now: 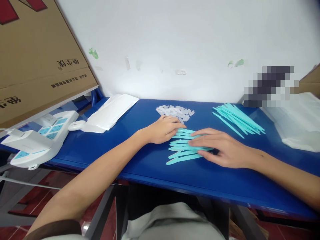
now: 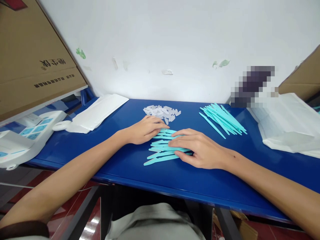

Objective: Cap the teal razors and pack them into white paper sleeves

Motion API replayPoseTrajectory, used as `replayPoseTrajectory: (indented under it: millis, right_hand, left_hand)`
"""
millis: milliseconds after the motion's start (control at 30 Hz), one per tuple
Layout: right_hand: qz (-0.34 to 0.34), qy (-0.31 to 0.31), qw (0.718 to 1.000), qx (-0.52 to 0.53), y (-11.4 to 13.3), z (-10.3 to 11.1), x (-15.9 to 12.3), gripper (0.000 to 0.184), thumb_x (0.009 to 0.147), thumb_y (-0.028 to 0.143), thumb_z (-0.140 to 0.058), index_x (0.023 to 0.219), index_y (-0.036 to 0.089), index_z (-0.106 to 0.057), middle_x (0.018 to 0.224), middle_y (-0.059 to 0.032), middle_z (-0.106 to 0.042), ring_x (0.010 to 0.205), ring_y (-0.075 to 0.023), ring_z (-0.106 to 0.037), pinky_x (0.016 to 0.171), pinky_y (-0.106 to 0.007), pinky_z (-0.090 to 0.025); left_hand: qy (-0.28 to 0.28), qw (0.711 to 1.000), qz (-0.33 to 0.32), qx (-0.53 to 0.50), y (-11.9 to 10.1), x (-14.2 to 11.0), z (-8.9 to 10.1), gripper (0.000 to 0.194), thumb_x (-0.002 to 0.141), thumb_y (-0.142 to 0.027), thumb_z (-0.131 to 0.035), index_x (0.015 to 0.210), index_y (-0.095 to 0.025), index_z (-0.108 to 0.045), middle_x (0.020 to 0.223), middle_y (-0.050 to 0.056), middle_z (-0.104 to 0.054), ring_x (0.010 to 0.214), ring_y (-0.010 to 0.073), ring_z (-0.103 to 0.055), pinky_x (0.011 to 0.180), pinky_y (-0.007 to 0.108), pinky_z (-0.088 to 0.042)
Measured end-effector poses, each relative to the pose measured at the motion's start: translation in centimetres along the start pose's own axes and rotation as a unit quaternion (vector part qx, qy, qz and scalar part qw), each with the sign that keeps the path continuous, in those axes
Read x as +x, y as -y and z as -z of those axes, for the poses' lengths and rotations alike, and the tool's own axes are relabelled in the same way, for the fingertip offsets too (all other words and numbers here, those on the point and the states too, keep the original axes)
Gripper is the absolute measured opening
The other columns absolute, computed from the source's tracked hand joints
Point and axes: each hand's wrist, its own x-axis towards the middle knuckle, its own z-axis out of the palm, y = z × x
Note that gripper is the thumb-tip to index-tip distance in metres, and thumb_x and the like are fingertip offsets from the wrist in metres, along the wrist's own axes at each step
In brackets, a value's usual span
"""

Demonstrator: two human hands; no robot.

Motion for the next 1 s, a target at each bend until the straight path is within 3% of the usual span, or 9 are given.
replayPoseTrajectory:
  millis: [400,600,1000]
  right_hand:
    - [-0.017,0.008,1.000,-0.009,0.0,0.2,-0.3,0.031,0.100,0.026,-0.061,0.127,0.022,-0.074,0.121,-0.0060,-0.080,0.126,-0.0280,-0.069,0.103,-0.042,-0.058]
    - [0.029,-0.001,0.999,0.040,0.7,0.3,0.2,0.025,0.097,0.018,-0.063,0.117,0.022,-0.077,0.110,-0.0048,-0.083,0.118,-0.0238,-0.072,0.102,-0.038,-0.058]
    - [0.044,-0.019,0.998,0.043,1.3,0.0,0.2,0.027,0.095,0.013,-0.063,0.116,0.023,-0.077,0.106,-0.0046,-0.083,0.112,-0.0234,-0.073,0.099,-0.038,-0.057]
  left_hand:
    - [-0.006,1.000,0.001,-0.013,0.0,0.0,0.0,0.048,0.111,-0.028,-0.024,0.147,-0.020,-0.054,0.133,0.012,-0.066,0.121,0.0285,-0.059,0.102,0.042,-0.032]
    - [-0.008,1.000,0.006,-0.018,-0.1,0.0,0.1,0.048,0.111,-0.027,-0.026,0.148,-0.019,-0.054,0.131,0.012,-0.068,0.119,0.0286,-0.061,0.103,0.043,-0.032]
    - [-0.010,1.000,0.009,-0.007,-0.1,0.1,0.2,0.047,0.110,-0.027,-0.028,0.149,-0.020,-0.054,0.133,0.012,-0.069,0.122,0.0289,-0.062,0.104,0.044,-0.036]
